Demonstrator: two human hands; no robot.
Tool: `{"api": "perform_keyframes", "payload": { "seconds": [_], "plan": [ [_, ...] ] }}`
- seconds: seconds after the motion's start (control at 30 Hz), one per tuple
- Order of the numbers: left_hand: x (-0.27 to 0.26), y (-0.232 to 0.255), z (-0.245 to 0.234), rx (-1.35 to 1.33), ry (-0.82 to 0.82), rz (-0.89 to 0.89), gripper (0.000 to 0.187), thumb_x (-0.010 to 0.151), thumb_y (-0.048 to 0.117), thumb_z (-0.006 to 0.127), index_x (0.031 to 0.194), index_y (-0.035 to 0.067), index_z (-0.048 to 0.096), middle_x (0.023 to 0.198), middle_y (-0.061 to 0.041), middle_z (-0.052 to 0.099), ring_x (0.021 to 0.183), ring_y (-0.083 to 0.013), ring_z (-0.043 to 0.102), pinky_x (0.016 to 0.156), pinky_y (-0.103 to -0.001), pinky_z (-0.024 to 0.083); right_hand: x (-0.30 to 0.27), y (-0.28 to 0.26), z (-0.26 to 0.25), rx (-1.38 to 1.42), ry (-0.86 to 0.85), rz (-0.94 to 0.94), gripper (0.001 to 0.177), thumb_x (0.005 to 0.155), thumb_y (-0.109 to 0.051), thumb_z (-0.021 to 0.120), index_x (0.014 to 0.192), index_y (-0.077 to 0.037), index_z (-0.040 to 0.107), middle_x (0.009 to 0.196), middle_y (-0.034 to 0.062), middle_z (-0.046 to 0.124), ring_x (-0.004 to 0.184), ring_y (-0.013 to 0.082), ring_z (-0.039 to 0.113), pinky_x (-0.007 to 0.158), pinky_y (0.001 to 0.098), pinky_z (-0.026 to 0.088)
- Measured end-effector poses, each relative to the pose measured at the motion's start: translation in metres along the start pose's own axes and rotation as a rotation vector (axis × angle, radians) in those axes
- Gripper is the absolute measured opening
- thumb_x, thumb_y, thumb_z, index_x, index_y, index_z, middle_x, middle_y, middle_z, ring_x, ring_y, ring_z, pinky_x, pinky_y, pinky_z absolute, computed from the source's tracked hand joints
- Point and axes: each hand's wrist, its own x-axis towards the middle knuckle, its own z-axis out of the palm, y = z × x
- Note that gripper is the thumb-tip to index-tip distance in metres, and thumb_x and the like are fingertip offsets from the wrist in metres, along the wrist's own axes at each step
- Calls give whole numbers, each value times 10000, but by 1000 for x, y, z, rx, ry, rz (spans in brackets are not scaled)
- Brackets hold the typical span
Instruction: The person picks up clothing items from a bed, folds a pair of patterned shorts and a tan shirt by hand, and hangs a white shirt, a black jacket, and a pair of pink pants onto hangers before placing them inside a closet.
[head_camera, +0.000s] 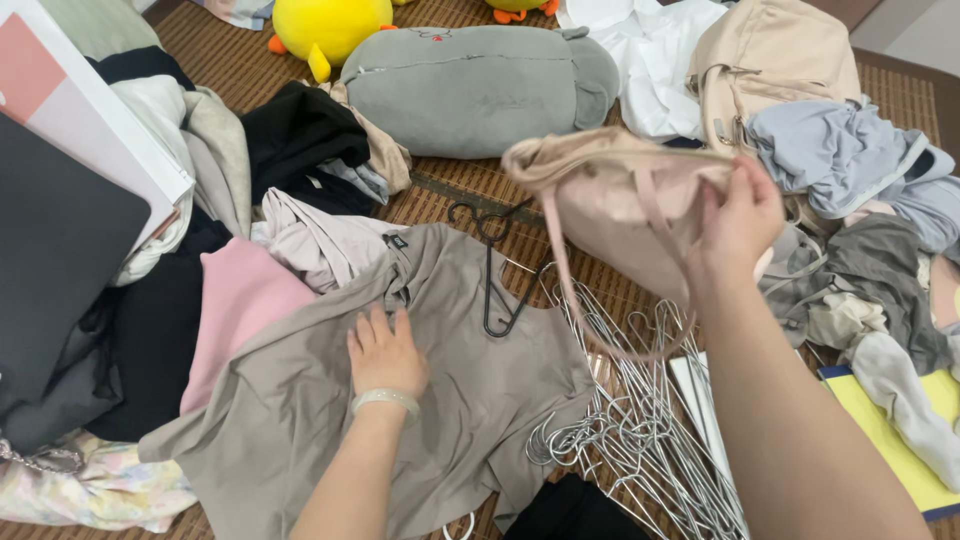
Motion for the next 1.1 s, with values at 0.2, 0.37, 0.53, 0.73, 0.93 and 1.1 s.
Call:
{"api": "perform_keyframes", "payload": {
  "seconds": [0.2,0.37,0.53,0.73,0.93,1.1],
  "plan": [
    [26,-18,-9,76,-22,1,812,788,332,722,1513,159,401,1640,-205,221,1519,-412,182,1219,-546,161,-20,36,-12,-62,-324,-61,132,1022,-13,594,1146,-17,639,1236,136,652,1113,190,654,987,305,584],
    [38,-21,-9,136,34,-29,937,742,339,760,1566,187,339,1622,-183,211,1459,-410,312,1170,-530,283,-97,128,-41,-1431,-852,122,688,896,-461,722,1312,69,584,1256,310,647,1212,398,628,1026,400,500],
    [37,-34,7,130,-174,8,513,956,262,606,1448,152,513,1283,-143,645,1083,-326,692,877,-479,565,-144,148,-59,-1355,-1205,318,595,878,-451,643,1299,-30,670,1302,188,696,1214,310,663,1050,376,485],
    [-6,-44,-41,-352,-7,-1,252,902,269,567,949,130,771,981,-143,760,1042,-298,664,920,-452,492,-184,151,-48,-1351,-1149,331,623,855,-446,652,1349,-67,638,1308,180,681,1227,301,665,1049,371,496],
    [-73,-93,-147,-1973,30,-328,394,787,185,424,1023,4,683,1042,-119,700,1016,-217,628,959,-357,474,-227,133,-15,-1305,-926,206,837,859,-473,698,1511,-37,406,1504,249,453,1352,375,521,1116,393,430],
    [-124,-135,-164,-2560,11,79,290,1007,272,427,784,99,490,671,-57,465,693,-172,500,688,-309,450,-276,140,7,-1243,-1208,-37,811,769,-300,712,1489,-56,430,1586,232,344,1445,391,355,1153,419,320]
  ]
}}
